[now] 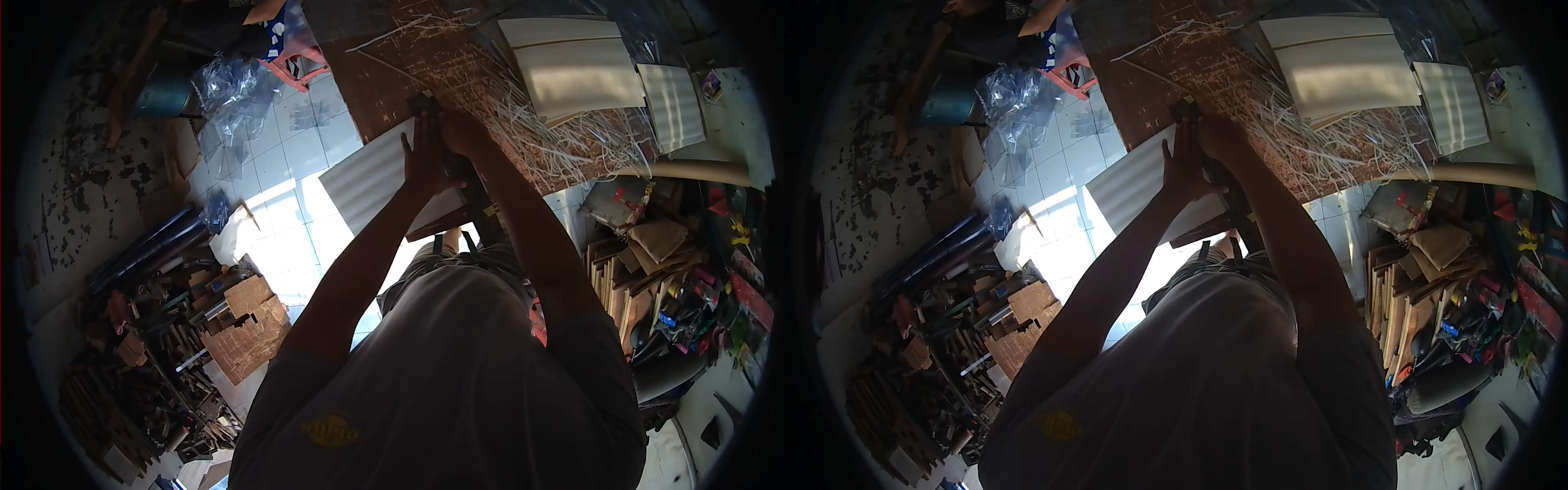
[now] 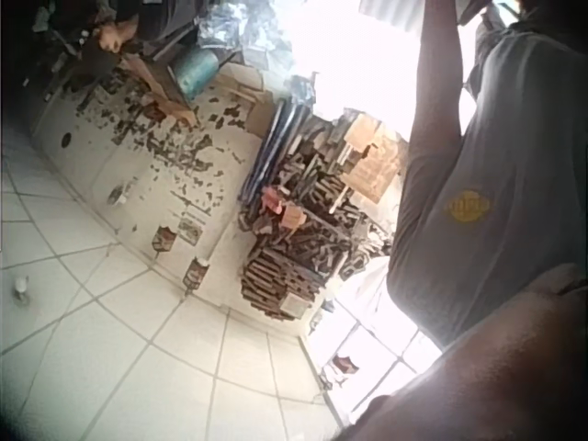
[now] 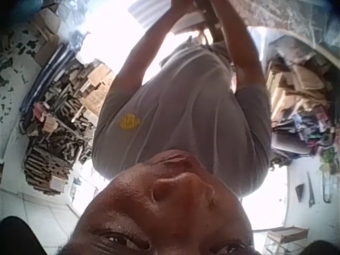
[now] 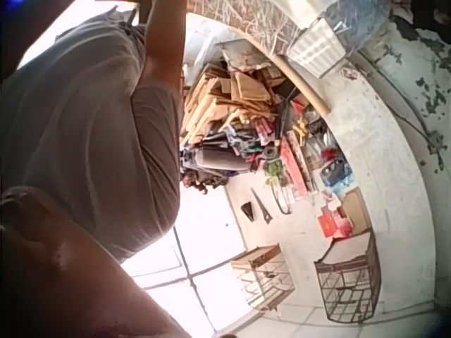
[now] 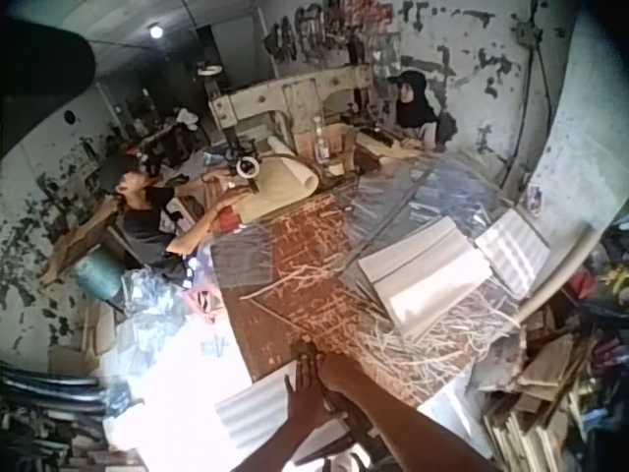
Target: The person cuts foam sheets using a utility knife and a metal ruler. The person aligns the ruler on the foam, makes multiple passes with the knife, and then sets the cut sheets aside one by one.
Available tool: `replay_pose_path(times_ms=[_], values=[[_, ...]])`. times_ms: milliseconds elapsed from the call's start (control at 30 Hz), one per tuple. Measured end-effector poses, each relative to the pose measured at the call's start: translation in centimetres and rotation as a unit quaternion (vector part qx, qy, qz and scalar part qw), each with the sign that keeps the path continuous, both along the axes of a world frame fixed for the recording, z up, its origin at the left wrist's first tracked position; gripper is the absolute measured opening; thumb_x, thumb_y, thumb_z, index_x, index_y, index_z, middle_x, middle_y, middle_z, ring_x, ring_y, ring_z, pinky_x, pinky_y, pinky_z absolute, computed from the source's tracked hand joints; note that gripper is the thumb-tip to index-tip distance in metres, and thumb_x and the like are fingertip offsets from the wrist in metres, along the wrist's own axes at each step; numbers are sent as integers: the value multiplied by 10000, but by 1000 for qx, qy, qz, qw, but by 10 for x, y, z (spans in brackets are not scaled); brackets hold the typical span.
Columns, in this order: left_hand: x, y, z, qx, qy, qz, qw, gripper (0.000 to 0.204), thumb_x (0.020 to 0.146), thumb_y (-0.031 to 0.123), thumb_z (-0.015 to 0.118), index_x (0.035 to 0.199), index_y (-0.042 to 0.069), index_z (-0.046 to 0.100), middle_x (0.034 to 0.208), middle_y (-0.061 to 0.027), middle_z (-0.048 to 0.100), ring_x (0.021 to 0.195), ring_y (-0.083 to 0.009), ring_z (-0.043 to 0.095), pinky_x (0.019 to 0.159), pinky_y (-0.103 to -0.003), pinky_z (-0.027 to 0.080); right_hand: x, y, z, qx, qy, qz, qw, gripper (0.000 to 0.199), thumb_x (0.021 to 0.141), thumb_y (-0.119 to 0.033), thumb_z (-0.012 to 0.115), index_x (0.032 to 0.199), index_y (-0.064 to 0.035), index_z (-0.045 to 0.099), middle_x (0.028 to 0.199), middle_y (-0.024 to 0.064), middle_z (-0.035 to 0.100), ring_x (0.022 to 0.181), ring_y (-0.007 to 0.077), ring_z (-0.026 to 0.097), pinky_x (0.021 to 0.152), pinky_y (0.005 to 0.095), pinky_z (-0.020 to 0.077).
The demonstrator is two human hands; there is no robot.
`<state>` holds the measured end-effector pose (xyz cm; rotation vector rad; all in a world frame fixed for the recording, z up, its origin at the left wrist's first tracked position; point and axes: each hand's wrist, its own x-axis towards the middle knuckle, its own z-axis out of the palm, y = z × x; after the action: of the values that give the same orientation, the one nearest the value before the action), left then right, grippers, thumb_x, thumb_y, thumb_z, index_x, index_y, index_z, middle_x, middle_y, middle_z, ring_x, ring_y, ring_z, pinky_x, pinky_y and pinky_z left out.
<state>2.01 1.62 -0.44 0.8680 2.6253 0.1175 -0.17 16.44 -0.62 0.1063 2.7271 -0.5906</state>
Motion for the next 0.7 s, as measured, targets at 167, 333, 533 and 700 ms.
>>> replay_pose_path(times_ms=[167, 333, 533, 700], values=[[0, -1, 3, -26, -15, -3, 1000, 1584, 550, 750, 887, 1683, 40, 36, 1752, -235, -36, 1632, -371, -61, 1256, -684, 104, 63, 2, 16, -2, -17, 14, 1000, 307, 1064, -206, 450, 1150, 34, 622, 1002, 246, 715, 931, 392, 745, 818, 503, 608], [0, 0, 2, -2, -4, 3, 1000, 1560, 550, 749, 885, 1669, 0, 97, 1752, -234, -23, 1637, -351, -37, 1233, -730, 96, 182, 18, -23, 58, -11, 76, 995, 245, 1048, -184, 500, 1191, 7, 556, 936, 189, 645, 763, 356, 718, 650, 471, 603], [0, -1, -3, 2, -4, 12, 1000, 1561, 554, 760, 878, 1668, -3, 92, 1756, -217, -38, 1637, -335, -54, 1200, -778, 112, 256, 16, 3, 31, 33, 24, 999, 252, 1047, -163, 483, 1203, 23, 553, 967, 221, 667, 769, 358, 724, 624, 452, 600], [1, -7, -1, -3, -10, 17, 1000, 1570, 560, 770, 871, 1665, -13, 77, 1757, -207, -64, 1636, -332, -61, 1175, -800, 160, 230, 36, 9, 40, -89, 119, 988, 238, 1023, -161, 524, 1186, 10, 552, 1007, 217, 677, 752, 350, 723, 653, 450, 612]])
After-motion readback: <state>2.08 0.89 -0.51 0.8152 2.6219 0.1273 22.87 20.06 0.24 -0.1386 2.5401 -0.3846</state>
